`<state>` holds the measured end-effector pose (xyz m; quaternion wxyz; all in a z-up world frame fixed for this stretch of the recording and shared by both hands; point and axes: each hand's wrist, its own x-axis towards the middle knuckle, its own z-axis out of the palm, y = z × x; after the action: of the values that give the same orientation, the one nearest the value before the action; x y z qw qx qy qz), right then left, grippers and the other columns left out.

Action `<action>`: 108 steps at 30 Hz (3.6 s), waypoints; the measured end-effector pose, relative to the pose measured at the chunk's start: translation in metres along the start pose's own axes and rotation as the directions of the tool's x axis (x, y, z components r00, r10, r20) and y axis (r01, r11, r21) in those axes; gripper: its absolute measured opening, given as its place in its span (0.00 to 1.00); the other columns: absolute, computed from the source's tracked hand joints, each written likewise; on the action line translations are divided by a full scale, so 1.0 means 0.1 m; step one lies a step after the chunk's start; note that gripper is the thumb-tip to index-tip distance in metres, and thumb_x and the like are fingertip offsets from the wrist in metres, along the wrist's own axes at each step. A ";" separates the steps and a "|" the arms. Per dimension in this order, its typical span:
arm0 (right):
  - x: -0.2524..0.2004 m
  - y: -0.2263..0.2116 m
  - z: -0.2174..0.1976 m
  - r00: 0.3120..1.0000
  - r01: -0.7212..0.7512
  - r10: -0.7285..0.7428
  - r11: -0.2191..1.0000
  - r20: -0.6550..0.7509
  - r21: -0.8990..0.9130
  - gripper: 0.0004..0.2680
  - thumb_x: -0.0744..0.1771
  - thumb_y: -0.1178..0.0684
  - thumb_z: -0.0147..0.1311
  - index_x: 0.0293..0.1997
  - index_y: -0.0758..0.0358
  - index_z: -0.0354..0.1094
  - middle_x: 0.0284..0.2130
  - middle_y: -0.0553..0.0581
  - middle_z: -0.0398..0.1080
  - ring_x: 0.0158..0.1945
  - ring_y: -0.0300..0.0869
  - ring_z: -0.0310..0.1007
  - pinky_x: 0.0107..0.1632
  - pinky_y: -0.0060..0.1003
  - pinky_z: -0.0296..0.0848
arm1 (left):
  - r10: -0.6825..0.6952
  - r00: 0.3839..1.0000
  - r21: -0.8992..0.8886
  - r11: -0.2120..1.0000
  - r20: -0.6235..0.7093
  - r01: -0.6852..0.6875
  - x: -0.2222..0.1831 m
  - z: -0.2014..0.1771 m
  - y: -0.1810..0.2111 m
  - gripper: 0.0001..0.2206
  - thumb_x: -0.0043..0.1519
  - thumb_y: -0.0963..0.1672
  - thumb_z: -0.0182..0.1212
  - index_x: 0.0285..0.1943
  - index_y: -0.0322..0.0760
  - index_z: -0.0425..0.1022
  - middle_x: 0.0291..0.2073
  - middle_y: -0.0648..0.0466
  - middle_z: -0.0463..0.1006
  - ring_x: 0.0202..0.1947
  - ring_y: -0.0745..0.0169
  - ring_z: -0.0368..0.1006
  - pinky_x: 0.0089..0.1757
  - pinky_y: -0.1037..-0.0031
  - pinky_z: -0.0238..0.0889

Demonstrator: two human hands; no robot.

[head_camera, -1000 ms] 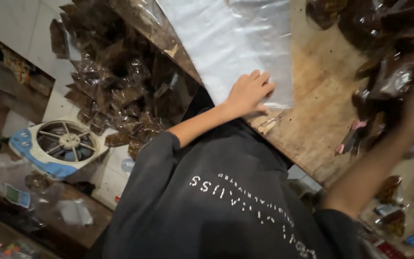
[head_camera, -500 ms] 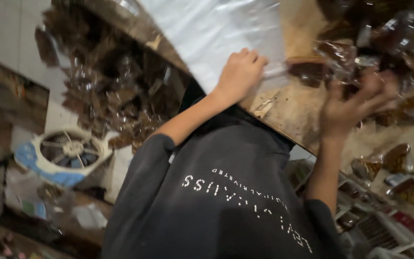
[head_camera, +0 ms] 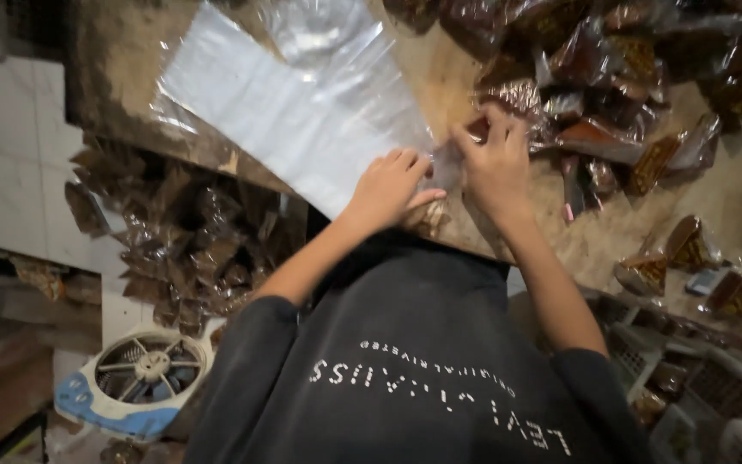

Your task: Packing small triangular snacks into plastic bags and sealing them with a stapler

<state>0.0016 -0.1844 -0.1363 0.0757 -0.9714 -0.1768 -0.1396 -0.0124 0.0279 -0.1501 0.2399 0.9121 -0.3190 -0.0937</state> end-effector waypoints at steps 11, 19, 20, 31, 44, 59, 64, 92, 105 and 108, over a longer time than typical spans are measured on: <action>-0.06 -0.29 -0.91 0.120 -0.908 0.920 -0.051 0.373 0.417 0.25 0.66 0.26 0.59 0.53 0.60 0.64 0.52 0.66 0.71 0.56 0.56 0.73 0.59 0.51 0.65 | -0.140 0.923 0.106 0.976 -0.359 0.189 0.01 0.21 -0.13 0.12 0.67 0.50 0.54 0.32 0.45 0.73 0.30 0.56 0.70 0.36 0.54 0.69 0.33 0.65 0.62; -0.26 1.09 0.12 0.239 -0.792 0.965 0.132 0.105 0.596 0.31 0.75 0.42 0.54 0.78 0.59 0.25 0.73 0.71 0.25 0.77 0.59 0.45 0.74 0.50 0.68 | -0.179 0.928 0.175 0.954 -0.326 0.245 0.07 0.26 0.18 0.19 0.55 0.56 0.62 0.35 0.40 0.67 0.35 0.52 0.67 0.40 0.48 0.63 0.37 0.59 0.51; -0.16 1.16 0.10 0.213 -0.780 0.961 0.057 0.178 0.624 0.31 0.76 0.43 0.53 0.78 0.56 0.22 0.74 0.70 0.22 0.79 0.62 0.39 0.75 0.54 0.62 | -0.197 0.923 0.161 0.952 -0.331 0.261 0.11 0.25 0.15 0.15 0.54 0.53 0.61 0.36 0.41 0.69 0.37 0.50 0.68 0.42 0.46 0.64 0.37 0.57 0.51; -0.08 1.32 0.14 0.521 -0.736 0.852 0.478 -0.050 0.480 0.38 0.71 0.66 0.63 0.76 0.44 0.22 0.72 0.75 0.26 0.73 0.62 0.60 0.68 0.34 0.90 | -0.181 0.913 0.155 0.955 -0.366 0.251 0.16 0.33 0.10 0.11 0.55 0.50 0.59 0.29 0.43 0.65 0.30 0.56 0.64 0.36 0.52 0.60 0.34 0.62 0.46; -1.10 0.12 0.24 0.892 -0.423 0.448 0.771 0.067 0.476 0.31 0.64 0.56 0.67 0.71 0.73 0.45 0.61 0.78 0.57 0.63 0.70 0.60 0.66 0.62 0.56 | -0.054 0.842 0.188 0.965 -0.536 0.182 -0.14 0.18 0.32 0.02 0.59 0.46 0.61 0.37 0.50 0.73 0.37 0.56 0.68 0.38 0.54 0.65 0.38 0.65 0.59; -0.53 -0.60 -0.09 0.609 -0.617 0.649 0.028 0.455 0.786 0.17 0.67 0.55 0.65 0.63 0.60 0.70 0.52 0.66 0.74 0.55 0.46 0.75 0.53 0.40 0.77 | -0.176 0.696 -0.263 0.965 -0.696 -0.019 -0.10 0.41 0.69 0.02 0.69 0.38 0.55 0.47 0.31 0.71 0.36 0.49 0.72 0.34 0.50 0.70 0.41 0.68 0.69; -0.57 -0.60 0.08 0.676 -0.517 0.642 0.062 0.362 0.854 0.12 0.72 0.54 0.50 0.62 0.67 0.67 0.55 0.70 0.67 0.57 0.55 0.66 0.59 0.49 0.67 | -0.155 0.766 -0.225 0.974 -0.624 0.014 -0.20 0.59 0.70 0.03 0.68 0.38 0.54 0.47 0.33 0.72 0.37 0.51 0.72 0.35 0.52 0.72 0.43 0.71 0.69; -0.20 0.11 -0.70 0.862 -0.302 0.488 0.280 0.136 0.911 0.17 0.73 0.52 0.50 0.71 0.62 0.53 0.60 0.65 0.64 0.63 0.48 0.63 0.70 0.45 0.60 | -0.230 0.879 -0.200 0.967 -0.417 0.158 0.64 -0.29 1.11 0.21 0.72 0.55 0.38 0.43 0.37 0.68 0.38 0.45 0.64 0.38 0.36 0.66 0.37 0.53 0.62; -0.62 0.13 -0.39 0.914 -0.405 0.329 0.739 0.236 0.539 0.15 0.58 0.56 0.68 0.45 0.62 0.71 0.31 0.62 0.69 0.33 0.56 0.71 0.37 0.43 0.68 | -0.268 0.890 -0.036 0.961 -0.368 0.275 0.48 0.13 0.50 0.30 0.60 0.45 0.65 0.72 0.48 0.61 0.76 0.37 0.45 0.77 0.33 0.42 0.62 0.41 0.45; -0.56 -0.05 -0.40 0.746 -0.652 0.501 0.415 0.440 0.635 0.22 0.61 0.53 0.67 0.62 0.54 0.68 0.48 0.64 0.74 0.54 0.55 0.75 0.53 0.46 0.72 | -0.275 0.939 -0.205 0.951 -0.206 0.233 0.31 0.11 0.53 0.29 0.64 0.63 0.54 0.68 0.54 0.65 0.76 0.40 0.44 0.76 0.37 0.41 0.64 0.42 0.38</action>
<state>-0.0605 -0.2056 -0.1143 0.5003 -0.8542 0.1220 0.0714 -0.0205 -0.0321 -0.1338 0.3419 0.9252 -0.1585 -0.0449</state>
